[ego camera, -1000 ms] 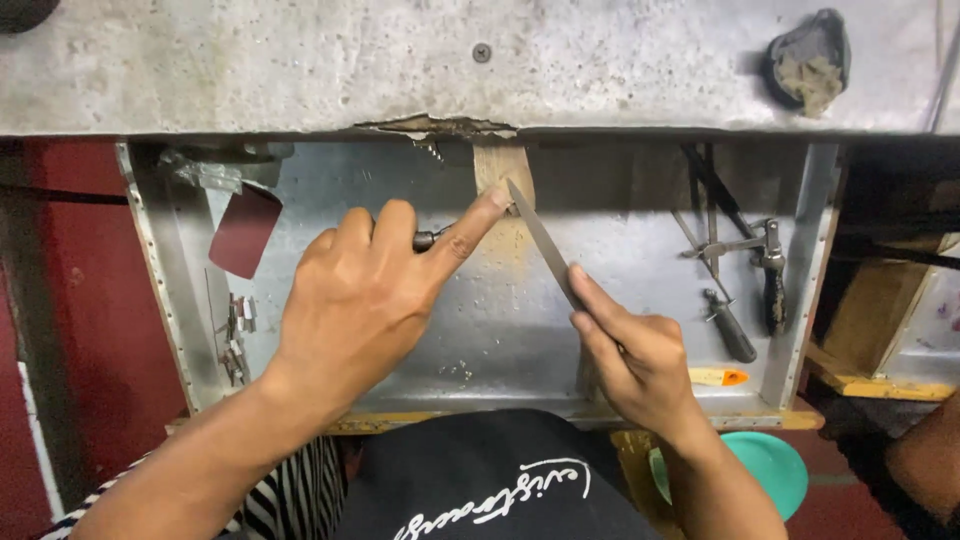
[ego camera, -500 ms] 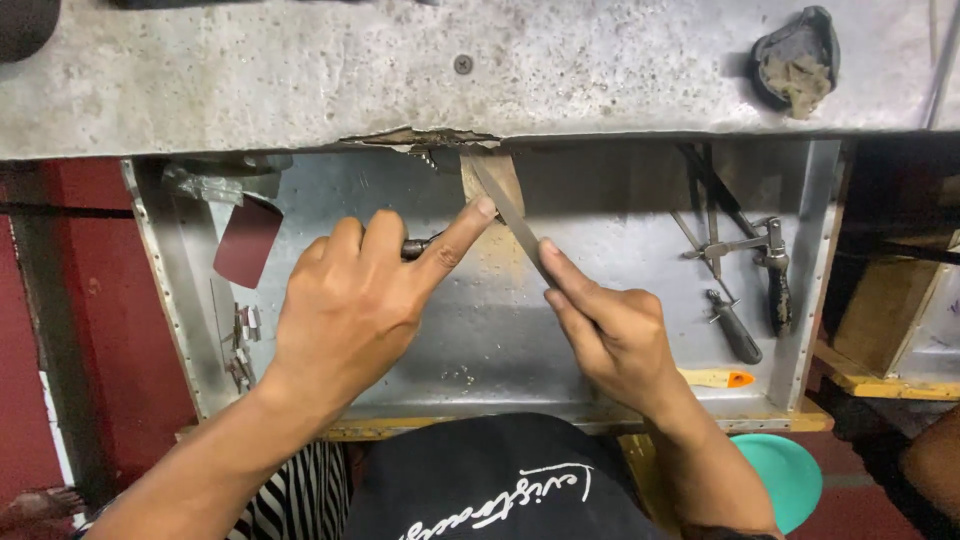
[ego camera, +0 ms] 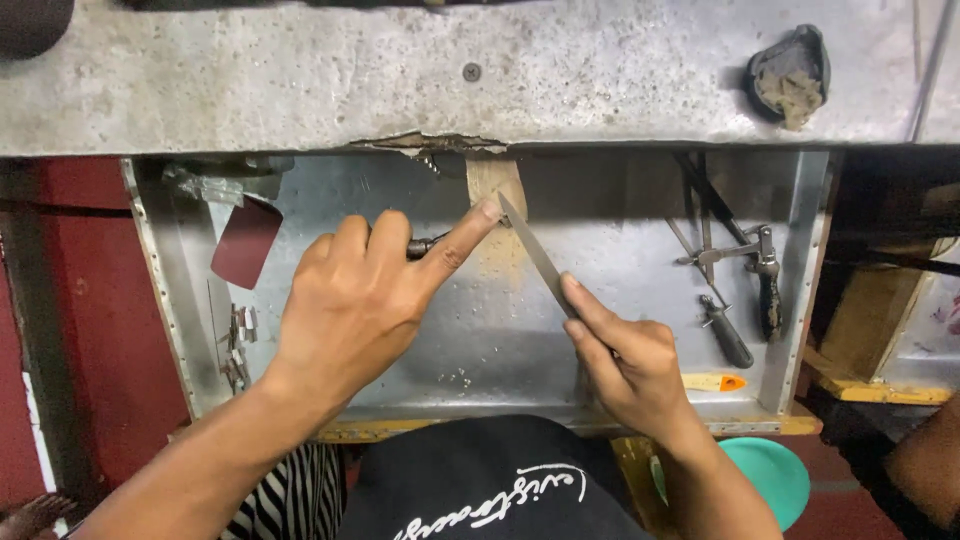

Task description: The person is using a hand file to shape and smooth a small metal piece held by pliers against a wooden bench pin.

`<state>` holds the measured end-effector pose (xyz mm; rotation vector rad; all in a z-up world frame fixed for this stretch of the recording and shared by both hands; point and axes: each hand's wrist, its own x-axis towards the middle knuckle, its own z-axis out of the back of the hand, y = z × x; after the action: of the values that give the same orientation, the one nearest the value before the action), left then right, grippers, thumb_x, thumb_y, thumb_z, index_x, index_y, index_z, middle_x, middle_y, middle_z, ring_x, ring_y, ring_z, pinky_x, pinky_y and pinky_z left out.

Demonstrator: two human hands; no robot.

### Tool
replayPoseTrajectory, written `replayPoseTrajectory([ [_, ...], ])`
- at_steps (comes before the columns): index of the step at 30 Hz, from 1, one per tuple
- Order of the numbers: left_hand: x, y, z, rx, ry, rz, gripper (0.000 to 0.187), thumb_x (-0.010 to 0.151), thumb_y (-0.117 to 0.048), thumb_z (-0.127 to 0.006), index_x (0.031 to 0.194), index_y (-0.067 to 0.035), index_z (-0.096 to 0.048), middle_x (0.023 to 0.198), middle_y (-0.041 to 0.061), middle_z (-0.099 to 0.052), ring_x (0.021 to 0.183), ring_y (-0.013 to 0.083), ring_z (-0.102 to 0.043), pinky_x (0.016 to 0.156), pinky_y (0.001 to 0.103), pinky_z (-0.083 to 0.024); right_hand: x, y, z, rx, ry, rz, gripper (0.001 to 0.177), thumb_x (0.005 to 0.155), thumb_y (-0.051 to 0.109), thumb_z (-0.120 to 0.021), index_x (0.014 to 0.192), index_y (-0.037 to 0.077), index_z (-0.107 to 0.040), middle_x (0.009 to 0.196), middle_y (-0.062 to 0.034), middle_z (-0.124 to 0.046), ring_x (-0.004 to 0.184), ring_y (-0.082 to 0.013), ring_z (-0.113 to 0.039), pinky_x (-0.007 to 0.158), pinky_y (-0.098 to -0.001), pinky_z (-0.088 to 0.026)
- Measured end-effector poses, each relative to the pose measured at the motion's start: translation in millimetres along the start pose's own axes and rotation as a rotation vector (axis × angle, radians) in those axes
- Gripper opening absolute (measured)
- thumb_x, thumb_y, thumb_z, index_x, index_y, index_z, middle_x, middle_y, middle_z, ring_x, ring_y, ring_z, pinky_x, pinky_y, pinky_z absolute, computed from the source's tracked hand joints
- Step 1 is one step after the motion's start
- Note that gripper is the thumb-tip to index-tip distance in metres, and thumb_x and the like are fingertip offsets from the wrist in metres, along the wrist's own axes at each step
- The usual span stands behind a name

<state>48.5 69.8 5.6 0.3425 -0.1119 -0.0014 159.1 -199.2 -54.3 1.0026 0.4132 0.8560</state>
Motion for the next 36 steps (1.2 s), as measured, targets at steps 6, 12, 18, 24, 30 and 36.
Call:
replayPoseTrajectory([
  [6, -2.6, -1.7, -4.6, -0.038, -0.029, 0.016, 0.093, 0.087, 0.01, -0.048, 0.166, -0.035, -0.03, 0.078, -0.001, -0.035, 0.061, 0.0162, -0.034, 0.046, 0.029, -0.039, 26.2, 17.7, -5.3, -0.183, -0.036, 0.171, 0.042, 0.101, -0.003, -0.065, 0.141, -0.002, -0.056, 0.129, -0.0164, -0.073, 0.061, -0.0098, -0.063, 0.062, -0.0272, -0.054],
  [12, -4.8, -3.4, -10.1, -0.038, -0.027, 0.021, 0.1, 0.082, 0.012, -0.048, 0.167, -0.036, -0.026, 0.077, -0.001, -0.033, 0.06, 0.0161, -0.033, 0.046, 0.029, -0.038, 16.1, 12.4, -8.9, -0.106, -0.045, 0.075, 0.041, 0.1, 0.0, -0.065, 0.14, -0.003, -0.057, 0.142, -0.0177, -0.062, 0.083, -0.0087, -0.077, 0.074, -0.0214, -0.061],
  [18, -5.2, -5.7, -13.7, -0.054, -0.067, 0.035, 0.099, 0.083, 0.014, -0.047, 0.167, -0.036, -0.027, 0.076, -0.001, -0.033, 0.059, 0.0162, -0.032, 0.044, 0.03, -0.04, -0.7, -10.1, -4.3, -0.005, -0.025, -0.03, 0.041, 0.099, 0.006, -0.064, 0.139, 0.001, -0.06, 0.129, -0.0129, -0.071, 0.054, -0.001, -0.053, 0.053, -0.0195, -0.048],
  [24, -5.6, -6.2, -11.2, -0.067, -0.04, 0.042, 0.095, 0.086, 0.011, -0.048, 0.166, -0.038, -0.03, 0.078, 0.0, -0.033, 0.06, 0.017, -0.033, 0.045, 0.03, -0.042, 24.8, 17.6, -12.5, 0.034, -0.004, 0.018, 0.04, 0.105, 0.006, -0.056, 0.145, 0.0, -0.054, 0.06, 0.0014, -0.059, 0.047, -0.0077, -0.045, 0.053, -0.0214, -0.047],
  [30, -5.1, -5.8, -10.5, -0.044, -0.04, 0.038, 0.095, 0.086, 0.011, -0.045, 0.166, -0.038, -0.029, 0.077, -0.001, -0.032, 0.06, 0.0162, -0.032, 0.047, 0.029, -0.041, 12.1, 12.8, -11.9, -0.001, 0.0, 0.028, 0.04, 0.104, 0.007, -0.055, 0.142, -0.006, -0.054, 0.093, -0.0047, -0.08, 0.046, -0.0067, -0.041, 0.046, -0.0234, -0.038],
  [36, -5.6, -6.2, -10.8, -0.043, -0.031, 0.034, 0.093, 0.088, 0.01, -0.045, 0.167, -0.037, -0.028, 0.077, 0.0, -0.033, 0.06, 0.0167, -0.033, 0.047, 0.03, -0.041, 7.3, -3.0, -8.4, 0.039, 0.025, 0.02, 0.041, 0.104, 0.003, -0.055, 0.144, -0.004, -0.053, 0.063, 0.0034, -0.056, 0.046, -0.0075, -0.042, 0.051, -0.0232, -0.043],
])
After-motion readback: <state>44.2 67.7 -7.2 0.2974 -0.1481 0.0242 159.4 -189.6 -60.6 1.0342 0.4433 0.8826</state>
